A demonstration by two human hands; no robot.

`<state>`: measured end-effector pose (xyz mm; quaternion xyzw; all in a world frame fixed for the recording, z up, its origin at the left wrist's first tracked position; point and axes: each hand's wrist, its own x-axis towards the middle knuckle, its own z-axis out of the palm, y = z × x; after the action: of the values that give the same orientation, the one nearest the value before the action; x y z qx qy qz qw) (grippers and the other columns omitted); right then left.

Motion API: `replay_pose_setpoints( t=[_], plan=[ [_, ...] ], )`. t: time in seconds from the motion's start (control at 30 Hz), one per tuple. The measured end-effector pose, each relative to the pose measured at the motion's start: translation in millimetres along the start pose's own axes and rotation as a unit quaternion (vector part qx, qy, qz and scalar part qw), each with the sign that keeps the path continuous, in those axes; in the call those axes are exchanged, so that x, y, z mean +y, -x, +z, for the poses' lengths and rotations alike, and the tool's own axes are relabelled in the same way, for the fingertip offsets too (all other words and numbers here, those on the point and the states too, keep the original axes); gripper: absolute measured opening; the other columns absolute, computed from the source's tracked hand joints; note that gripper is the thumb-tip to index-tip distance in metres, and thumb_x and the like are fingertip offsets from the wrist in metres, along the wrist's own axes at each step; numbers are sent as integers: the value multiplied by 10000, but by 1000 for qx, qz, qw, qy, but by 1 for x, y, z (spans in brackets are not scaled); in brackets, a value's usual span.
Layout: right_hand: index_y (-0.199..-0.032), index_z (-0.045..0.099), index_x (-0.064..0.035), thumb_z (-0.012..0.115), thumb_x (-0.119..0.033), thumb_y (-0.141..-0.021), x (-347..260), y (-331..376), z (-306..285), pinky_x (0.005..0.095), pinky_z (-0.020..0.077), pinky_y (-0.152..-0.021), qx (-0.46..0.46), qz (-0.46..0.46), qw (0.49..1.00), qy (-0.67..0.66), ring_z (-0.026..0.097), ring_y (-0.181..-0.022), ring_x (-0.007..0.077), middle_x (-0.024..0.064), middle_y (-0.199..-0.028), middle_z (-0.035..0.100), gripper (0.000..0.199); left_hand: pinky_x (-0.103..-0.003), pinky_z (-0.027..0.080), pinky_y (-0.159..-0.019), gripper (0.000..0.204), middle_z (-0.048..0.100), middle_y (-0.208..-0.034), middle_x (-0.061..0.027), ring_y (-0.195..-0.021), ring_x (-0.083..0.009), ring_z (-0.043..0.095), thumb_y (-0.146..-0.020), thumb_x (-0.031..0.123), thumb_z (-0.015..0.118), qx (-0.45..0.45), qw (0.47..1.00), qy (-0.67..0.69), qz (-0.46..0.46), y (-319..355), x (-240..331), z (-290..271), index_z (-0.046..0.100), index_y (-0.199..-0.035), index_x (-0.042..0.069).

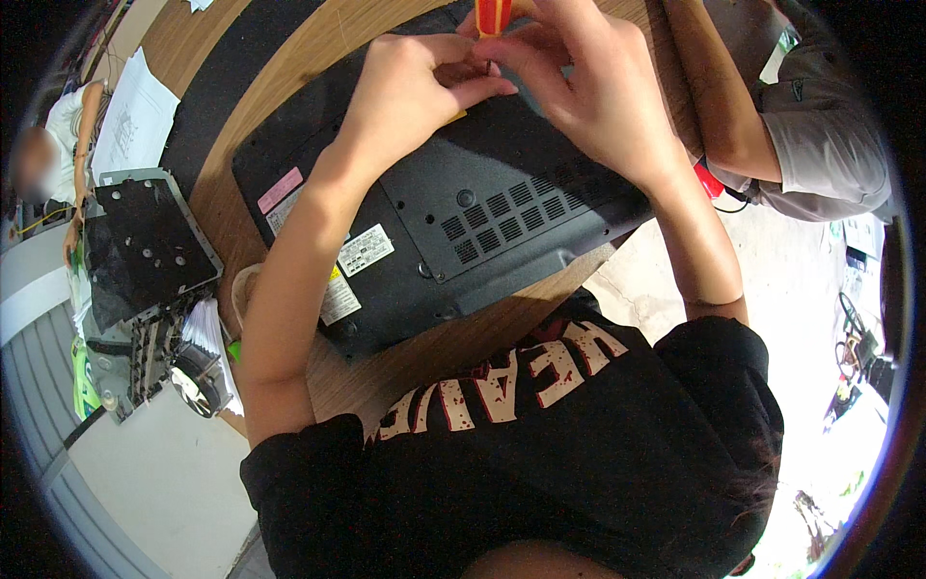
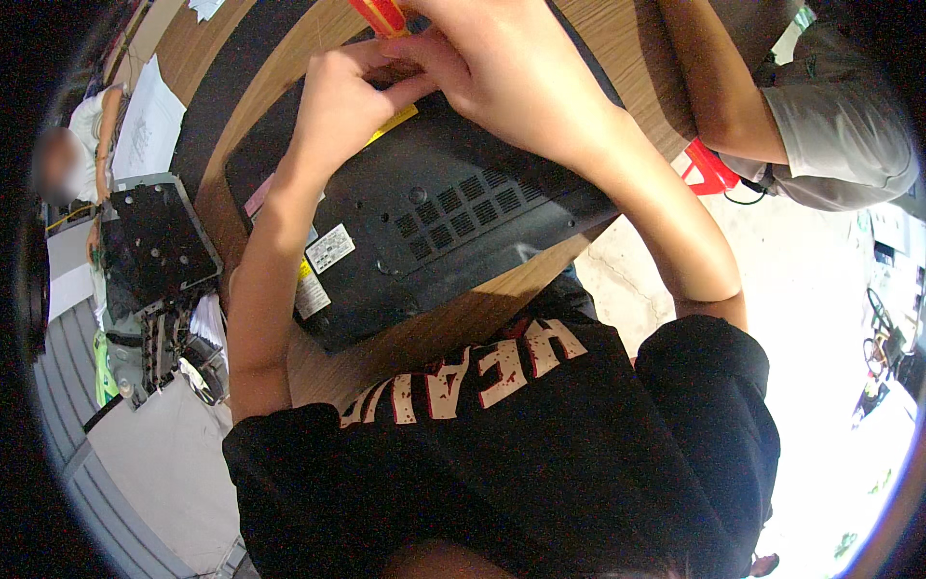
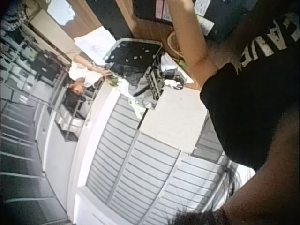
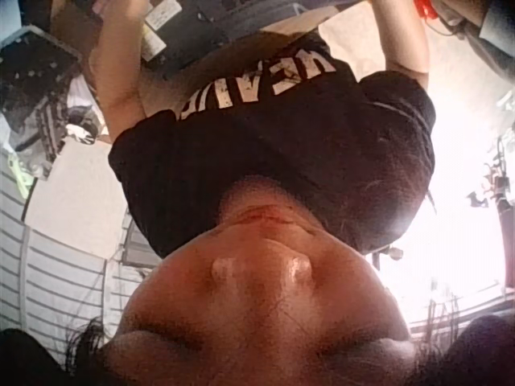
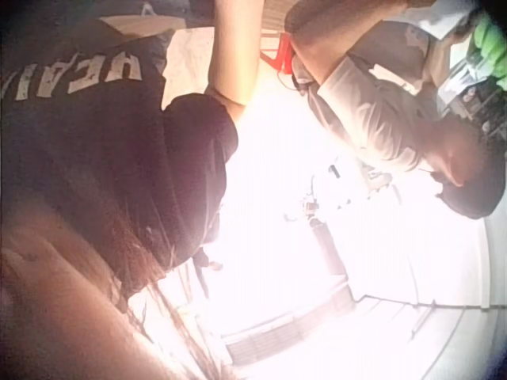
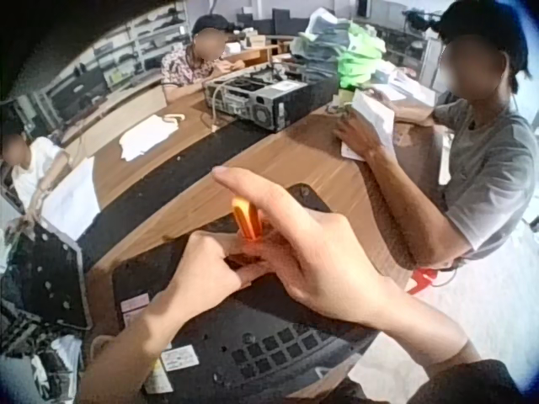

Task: The person unscrews and removes the bottom cover of a laptop using a screwdriver, handling multiple small screws and placing them aside on the table.

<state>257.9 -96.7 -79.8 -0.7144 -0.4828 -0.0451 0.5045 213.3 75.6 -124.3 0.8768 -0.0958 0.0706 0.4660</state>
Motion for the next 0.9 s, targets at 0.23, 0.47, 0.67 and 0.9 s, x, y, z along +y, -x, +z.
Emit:
replay_pose_setpoints(
  t=[0.23,0.47,0.67,0.9],
  plan=[
    [-1491,235,-110,497,142,-848,9,-2,-8,351,527,-782,-67,7,997,-30,616,-894,287,181,-1184,515,738,-329,520,-875,324,718,-956,-98,-902,-211,691,-797,239,762,-35,988,-94,117,3,-4,-45,693,-1033,29],
    [-1452,253,-71,454,149,-864,19,-8,-15,314,535,-796,-61,-64,988,-127,584,-928,200,135,-1105,491,660,-255,507,-856,178,707,-1001,-81,-937,-132,668,-876,73,667,-34,997,-69,5,15,-4,-65,682,-1038,1],
    [-1461,224,-75,422,162,-854,5,-12,-24,324,570,-810,-40,-34,993,-108,584,-961,189,133,-1139,483,681,-255,515,-840,181,708,-998,-86,-935,-139,670,-872,62,663,-51,996,-69,29,18,-12,-49,685,-1039,-3],
    [-1472,166,-79,453,98,-902,16,-11,-15,370,590,-816,-2,-112,957,-266,602,-1004,215,168,-1169,473,662,-251,534,-755,221,711,-972,-86,-852,-130,670,-813,56,721,-50,998,37,31,23,-1,-19,690,-1017,-22]
  ],
)
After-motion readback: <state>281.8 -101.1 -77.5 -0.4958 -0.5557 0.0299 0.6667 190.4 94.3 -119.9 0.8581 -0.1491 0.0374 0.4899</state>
